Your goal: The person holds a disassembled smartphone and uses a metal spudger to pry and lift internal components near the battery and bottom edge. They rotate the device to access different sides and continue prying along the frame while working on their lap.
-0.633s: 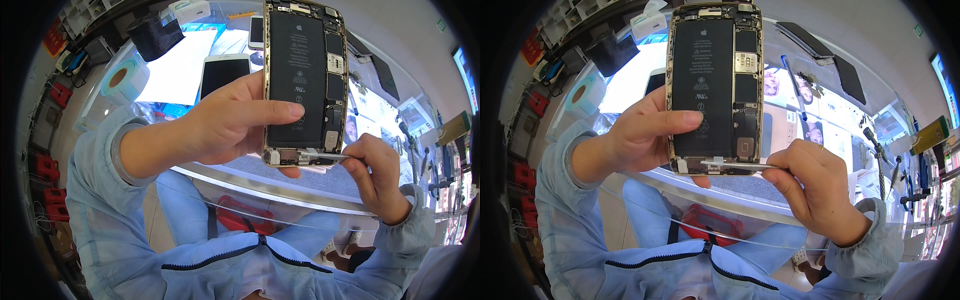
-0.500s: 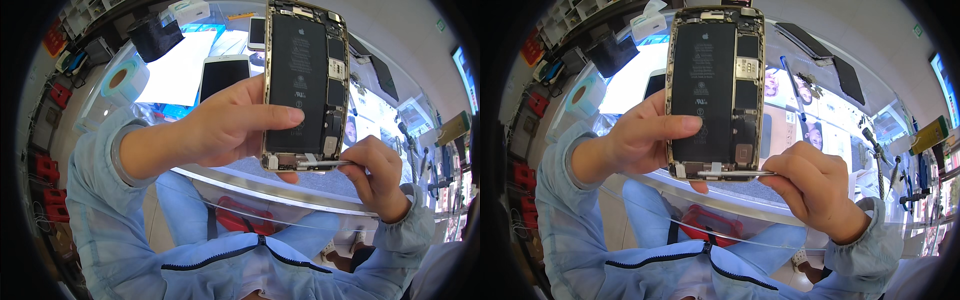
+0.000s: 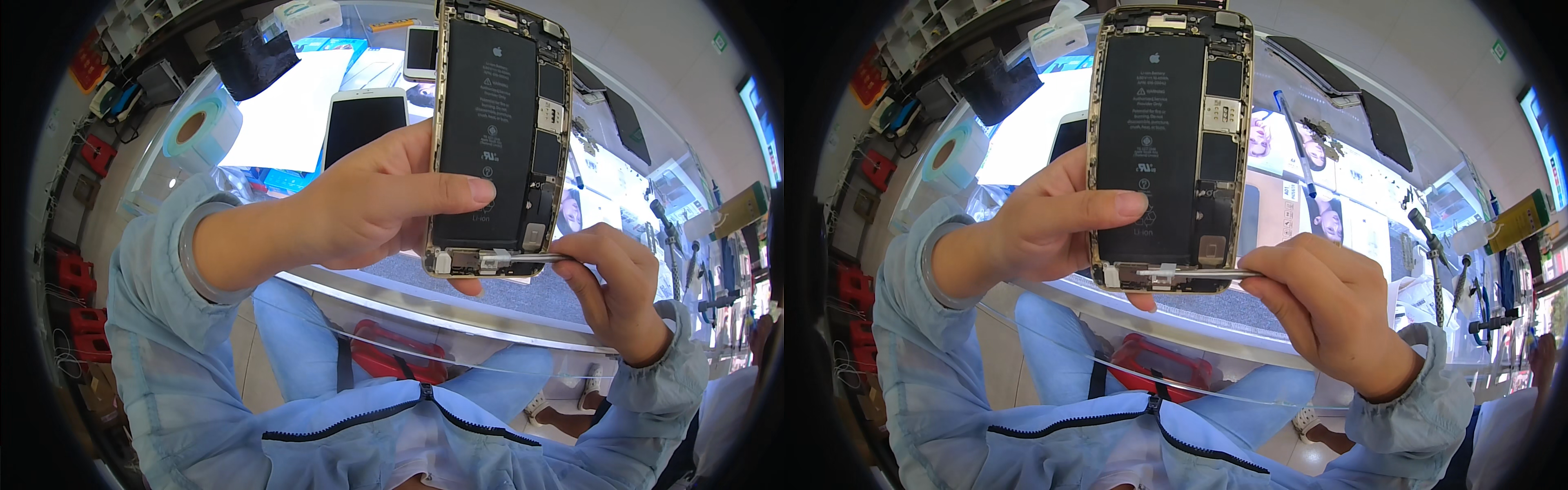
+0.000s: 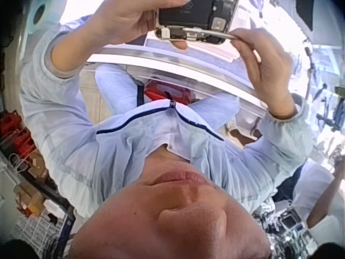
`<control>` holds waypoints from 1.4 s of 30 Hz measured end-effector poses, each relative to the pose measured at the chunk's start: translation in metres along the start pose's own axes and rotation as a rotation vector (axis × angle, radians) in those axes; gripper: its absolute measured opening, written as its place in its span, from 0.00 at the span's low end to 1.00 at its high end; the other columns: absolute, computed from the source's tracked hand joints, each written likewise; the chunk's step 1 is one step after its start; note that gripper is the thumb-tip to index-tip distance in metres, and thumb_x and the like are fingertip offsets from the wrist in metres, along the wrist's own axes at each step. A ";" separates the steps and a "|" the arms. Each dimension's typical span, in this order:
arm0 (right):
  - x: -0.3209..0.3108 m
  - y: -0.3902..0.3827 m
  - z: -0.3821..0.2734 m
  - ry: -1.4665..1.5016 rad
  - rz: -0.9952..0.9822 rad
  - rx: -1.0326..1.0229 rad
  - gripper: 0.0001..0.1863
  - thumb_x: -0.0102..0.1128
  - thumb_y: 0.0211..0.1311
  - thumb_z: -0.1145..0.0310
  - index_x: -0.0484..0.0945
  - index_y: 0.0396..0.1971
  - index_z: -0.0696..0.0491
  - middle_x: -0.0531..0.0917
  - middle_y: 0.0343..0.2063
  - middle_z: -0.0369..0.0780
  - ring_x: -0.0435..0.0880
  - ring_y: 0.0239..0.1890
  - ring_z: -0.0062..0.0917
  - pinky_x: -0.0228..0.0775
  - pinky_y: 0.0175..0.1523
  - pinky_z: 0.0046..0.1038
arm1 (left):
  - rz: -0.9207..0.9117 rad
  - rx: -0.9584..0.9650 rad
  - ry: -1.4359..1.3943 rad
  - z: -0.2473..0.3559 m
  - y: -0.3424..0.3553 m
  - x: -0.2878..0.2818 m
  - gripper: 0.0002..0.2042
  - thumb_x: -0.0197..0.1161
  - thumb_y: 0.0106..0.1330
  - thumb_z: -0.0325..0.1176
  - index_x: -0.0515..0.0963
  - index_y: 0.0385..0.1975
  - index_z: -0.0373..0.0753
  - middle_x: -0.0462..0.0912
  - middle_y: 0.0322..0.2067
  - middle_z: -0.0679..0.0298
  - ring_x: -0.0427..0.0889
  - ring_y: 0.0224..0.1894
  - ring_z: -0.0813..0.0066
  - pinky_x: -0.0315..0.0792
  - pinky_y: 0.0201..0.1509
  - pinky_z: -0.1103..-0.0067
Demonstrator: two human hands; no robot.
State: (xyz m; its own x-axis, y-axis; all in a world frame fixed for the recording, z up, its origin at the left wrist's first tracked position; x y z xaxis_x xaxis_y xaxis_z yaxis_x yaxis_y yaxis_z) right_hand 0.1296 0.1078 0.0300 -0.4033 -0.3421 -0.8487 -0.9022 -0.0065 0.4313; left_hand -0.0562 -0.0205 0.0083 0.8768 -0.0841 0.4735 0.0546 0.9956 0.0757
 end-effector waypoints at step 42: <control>0.000 0.001 -0.001 -0.043 -0.034 0.089 0.08 0.64 0.49 0.76 0.77 0.31 0.59 0.78 0.21 0.42 0.79 0.22 0.31 0.69 0.26 0.26 | 0.025 -0.010 0.038 -0.003 0.001 -0.003 0.20 0.49 0.66 0.25 0.58 0.58 0.36 0.73 0.49 0.49 0.79 0.48 0.58 0.82 0.42 0.63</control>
State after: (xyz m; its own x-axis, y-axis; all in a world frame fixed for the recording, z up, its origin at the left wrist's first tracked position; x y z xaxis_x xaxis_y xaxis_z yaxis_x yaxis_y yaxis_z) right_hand 0.1296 0.1067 0.0310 -0.3765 -0.3021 -0.8758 -0.9248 0.0664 0.3747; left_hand -0.0577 -0.0187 0.0044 0.8954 -0.0579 0.4415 0.0373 0.9978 0.0552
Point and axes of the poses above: each hand's wrist, its own y-axis towards the middle knuckle, its own x-axis out of the palm, z = x × y, the point moved 2 cm from there along y, towards the middle knuckle
